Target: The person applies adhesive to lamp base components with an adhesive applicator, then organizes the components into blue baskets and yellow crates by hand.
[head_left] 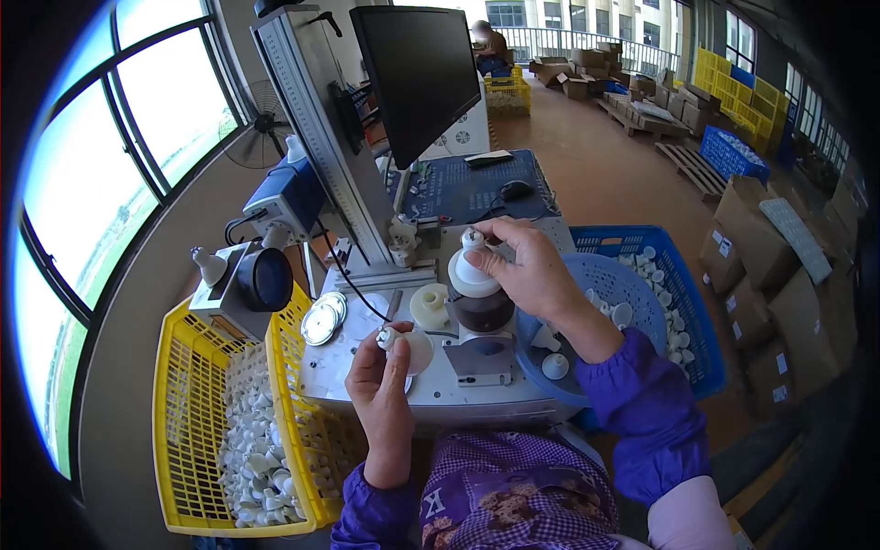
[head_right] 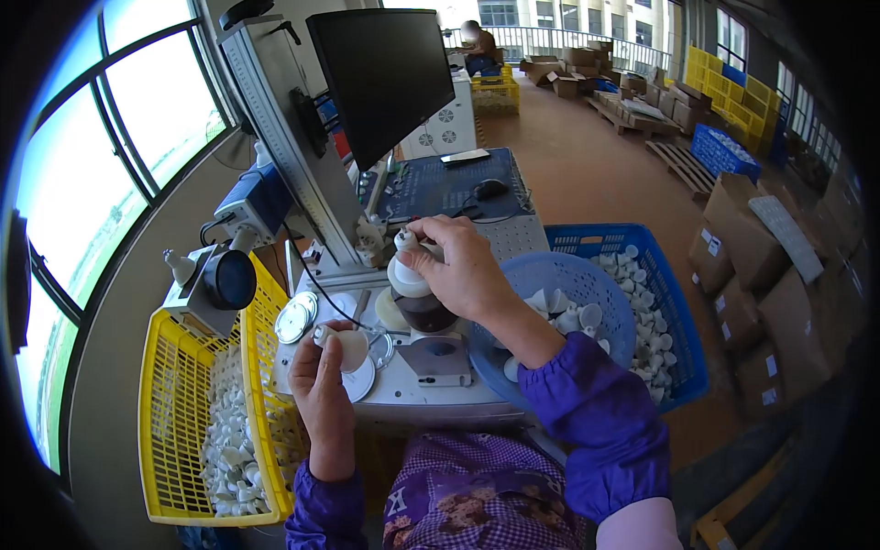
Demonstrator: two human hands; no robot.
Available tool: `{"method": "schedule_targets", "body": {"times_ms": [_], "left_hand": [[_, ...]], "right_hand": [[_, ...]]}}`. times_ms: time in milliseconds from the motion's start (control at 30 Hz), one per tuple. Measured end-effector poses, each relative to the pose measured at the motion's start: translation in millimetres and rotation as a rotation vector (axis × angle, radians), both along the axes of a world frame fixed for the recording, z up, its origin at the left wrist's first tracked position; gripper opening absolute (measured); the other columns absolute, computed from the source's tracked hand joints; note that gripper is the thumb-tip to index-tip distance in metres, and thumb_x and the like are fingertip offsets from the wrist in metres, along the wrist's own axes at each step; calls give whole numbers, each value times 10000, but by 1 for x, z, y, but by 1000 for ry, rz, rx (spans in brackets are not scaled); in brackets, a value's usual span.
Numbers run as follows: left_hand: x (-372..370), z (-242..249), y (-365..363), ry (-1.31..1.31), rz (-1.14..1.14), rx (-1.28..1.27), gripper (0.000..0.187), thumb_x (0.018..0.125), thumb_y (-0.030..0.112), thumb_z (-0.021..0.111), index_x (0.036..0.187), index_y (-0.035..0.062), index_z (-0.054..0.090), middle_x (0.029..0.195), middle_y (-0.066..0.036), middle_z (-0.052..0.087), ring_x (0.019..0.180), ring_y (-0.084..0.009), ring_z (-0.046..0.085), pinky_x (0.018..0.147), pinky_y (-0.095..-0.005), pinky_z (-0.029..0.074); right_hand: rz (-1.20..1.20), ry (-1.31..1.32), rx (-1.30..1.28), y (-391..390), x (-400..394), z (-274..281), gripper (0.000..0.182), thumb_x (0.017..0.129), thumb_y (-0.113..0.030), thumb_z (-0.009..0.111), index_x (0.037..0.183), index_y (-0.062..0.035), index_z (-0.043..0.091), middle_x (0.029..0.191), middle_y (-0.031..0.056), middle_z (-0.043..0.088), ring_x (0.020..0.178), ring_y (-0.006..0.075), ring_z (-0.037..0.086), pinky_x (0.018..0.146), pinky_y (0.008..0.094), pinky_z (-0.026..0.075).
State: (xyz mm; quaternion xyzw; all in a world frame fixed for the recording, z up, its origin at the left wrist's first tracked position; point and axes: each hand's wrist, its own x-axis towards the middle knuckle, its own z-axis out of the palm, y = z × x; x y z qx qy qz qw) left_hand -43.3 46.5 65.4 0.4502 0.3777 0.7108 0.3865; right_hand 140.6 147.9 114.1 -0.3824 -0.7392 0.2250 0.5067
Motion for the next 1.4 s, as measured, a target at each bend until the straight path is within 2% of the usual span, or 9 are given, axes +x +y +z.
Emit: {"method": "schedule_targets", "body": {"times_ms": [167,633,700,767,800,867,1033,1267,1400], "left_hand": [[3,-17,-8,-25,-50,-46,186,902,113,589,1053,7,613,1002,-45,634,887,-100,577,797,-244,446],[20,-36,-30,-49,-162,-158,184,886,78,605,1052,-3,610,1025,-55,632,928,-108,571,827,-244,437],[19,-41,-35,-46,-182,-193,185,881,69,609,1051,-4,609,1025,-57,631,932,-109,571,831,-246,437],[19,-47,-39,-52,-196,-225,187,876,61,613,1051,-5,609,1025,-60,631,936,-110,571,835,-249,437],[19,-50,-40,-53,-197,-243,184,875,57,613,1048,-5,610,1023,-60,631,934,-111,572,833,-247,438],[19,-57,-43,-58,-193,-265,180,872,56,617,1042,-4,612,1017,-59,631,921,-111,576,820,-241,444],[24,-62,-44,-105,-203,-315,180,873,70,624,1037,-2,616,1016,-58,634,913,-102,575,816,-245,449],[24,-63,-41,-173,-276,-371,183,881,104,614,1023,-11,617,1022,-87,640,904,-128,593,817,-261,460],[19,-67,-36,-439,-465,-455,216,887,154,606,1021,-15,601,1039,-134,639,946,-187,616,813,-291,487]], "right_hand": [[7,-43,-25,-2,3,1,346,835,-231,671,1073,10,603,988,97,631,931,183,574,847,315,433],[-3,-16,54,-5,8,0,356,810,-261,682,1041,0,614,1010,138,638,993,299,548,875,381,427],[-82,3,174,-10,20,-6,329,816,-253,682,1016,-1,615,990,128,640,933,249,575,823,339,454],[-54,204,-78,-18,46,-14,283,822,-228,680,976,0,613,917,113,648,812,191,602,725,289,478],[-66,138,-115,-21,61,-25,226,820,-171,676,945,5,608,804,105,646,677,144,598,624,256,472],[-110,-241,-353,-35,86,-39,247,810,-120,680,999,7,583,726,49,604,663,121,583,610,248,465],[-5,-664,-695,-57,106,-88,297,724,-151,728,957,-1,621,706,94,602,631,224,588,600,321,460],[201,-753,-570,-41,109,-125,291,704,-145,726,955,-25,641,768,130,630,721,256,622,634,343,467],[56,-634,-627,-45,111,-116,280,703,-136,726,939,-9,643,713,105,619,630,218,595,598,327,457]]}}
